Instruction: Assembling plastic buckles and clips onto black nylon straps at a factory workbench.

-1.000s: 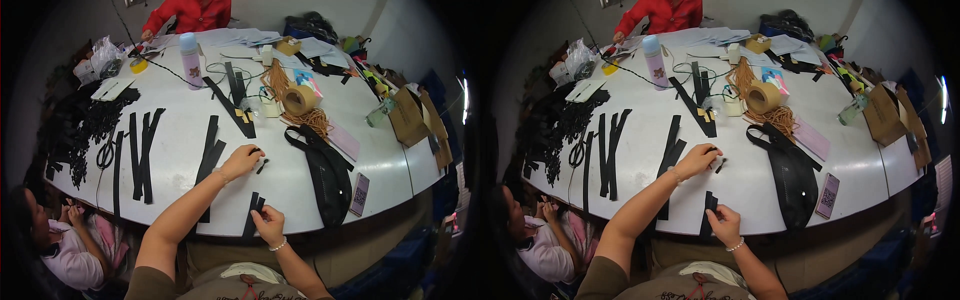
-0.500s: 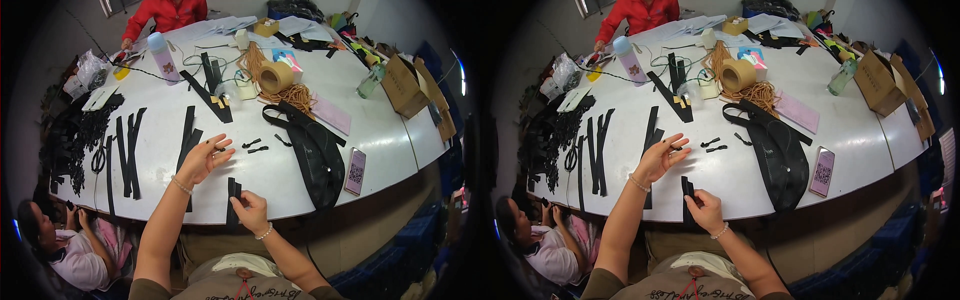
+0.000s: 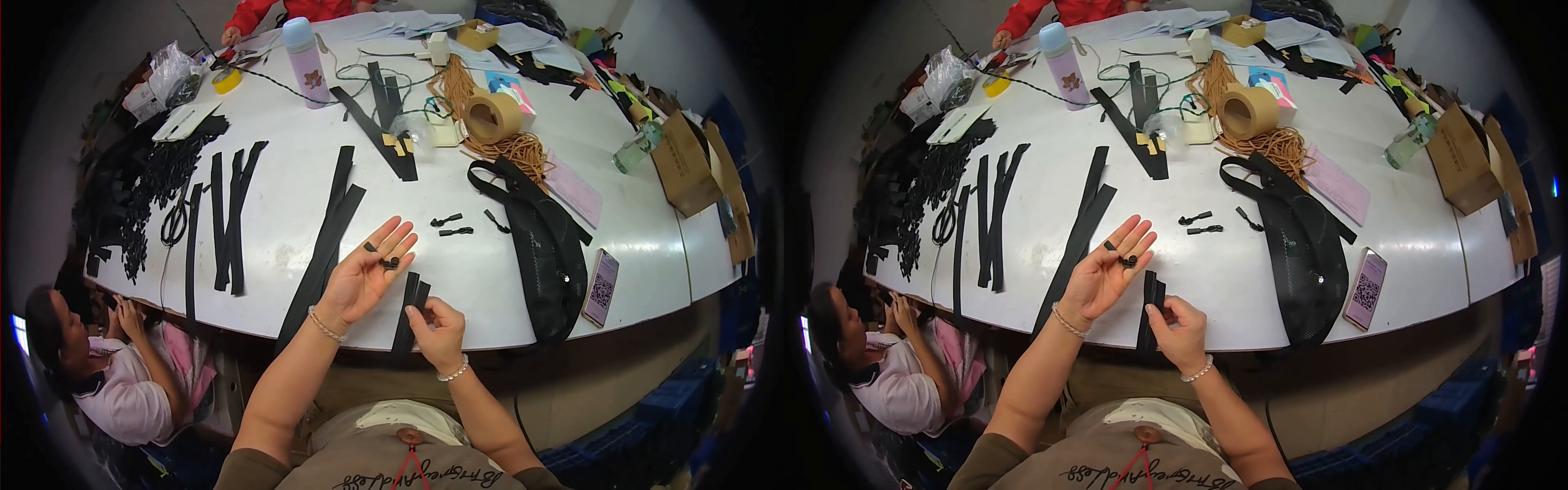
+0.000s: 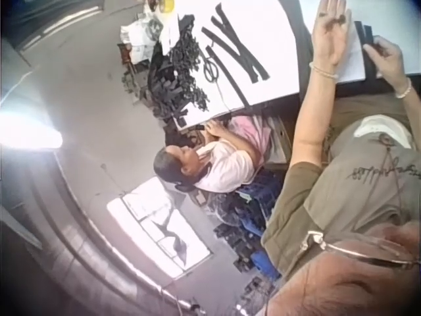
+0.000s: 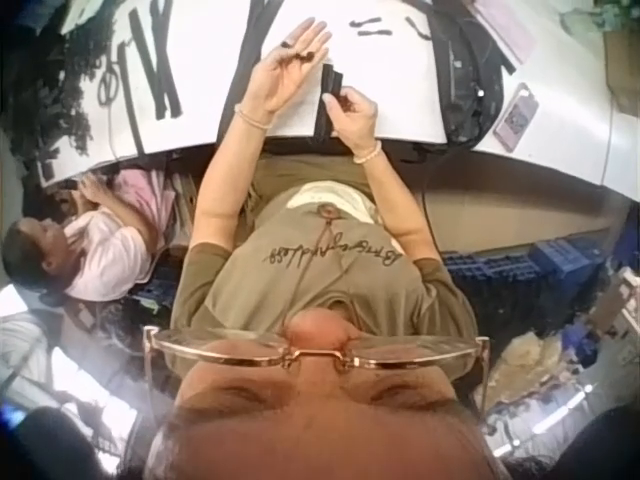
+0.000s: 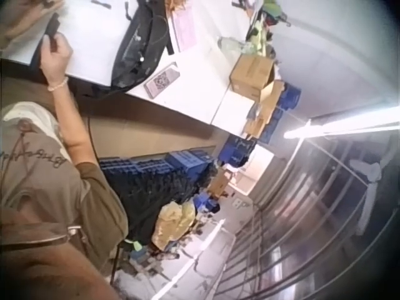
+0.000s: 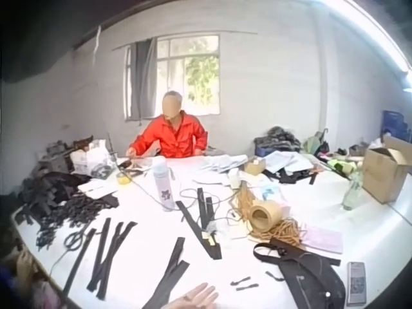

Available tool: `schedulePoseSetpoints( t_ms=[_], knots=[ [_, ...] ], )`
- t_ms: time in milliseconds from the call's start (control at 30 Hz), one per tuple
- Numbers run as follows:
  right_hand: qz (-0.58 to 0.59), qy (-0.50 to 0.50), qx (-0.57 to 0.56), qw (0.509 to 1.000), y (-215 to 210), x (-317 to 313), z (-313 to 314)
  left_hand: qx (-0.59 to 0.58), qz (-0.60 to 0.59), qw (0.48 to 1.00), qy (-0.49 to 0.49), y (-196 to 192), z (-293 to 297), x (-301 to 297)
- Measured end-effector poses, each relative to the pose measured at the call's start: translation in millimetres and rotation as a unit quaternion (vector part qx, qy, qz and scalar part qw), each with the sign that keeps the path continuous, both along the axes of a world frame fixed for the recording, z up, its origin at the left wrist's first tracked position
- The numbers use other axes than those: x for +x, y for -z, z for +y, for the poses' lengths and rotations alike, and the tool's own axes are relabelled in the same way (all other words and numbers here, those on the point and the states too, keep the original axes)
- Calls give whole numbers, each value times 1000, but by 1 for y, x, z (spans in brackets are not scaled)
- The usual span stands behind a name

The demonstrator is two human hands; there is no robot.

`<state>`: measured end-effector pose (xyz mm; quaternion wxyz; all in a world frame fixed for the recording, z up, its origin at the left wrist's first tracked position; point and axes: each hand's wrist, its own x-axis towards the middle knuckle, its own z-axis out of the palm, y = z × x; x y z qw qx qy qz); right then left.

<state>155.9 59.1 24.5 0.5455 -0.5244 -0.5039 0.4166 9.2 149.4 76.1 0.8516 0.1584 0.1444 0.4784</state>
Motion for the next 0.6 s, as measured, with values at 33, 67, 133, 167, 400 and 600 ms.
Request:
schedulePoseSetpoints(
  t_ms=[33, 67, 133, 167, 400, 600],
  knots=[
    [-2, 1, -1, 1000, 0, 0, 0, -1, 0, 1000, -1, -1, -1, 0],
    [-5, 3, -1, 1000, 0, 0, 0, 23, 27, 999, -12, -2, -3, 0],
    [-3, 0, -1, 1000, -2, 0, 0, 45, 56, 997, -23, -3, -5, -1],
    [-1, -1, -1, 1000, -2, 0, 0, 45, 63, 997, -22, -3, -5, -2],
    [26, 15, -6, 1000, -2, 1, 0, 74, 234, 968, -44, 11, 11, 10],
    [56, 33, 20, 998, 3, 2, -4, 578, 506, 638, -54, 15, 80, 75]
  ],
)
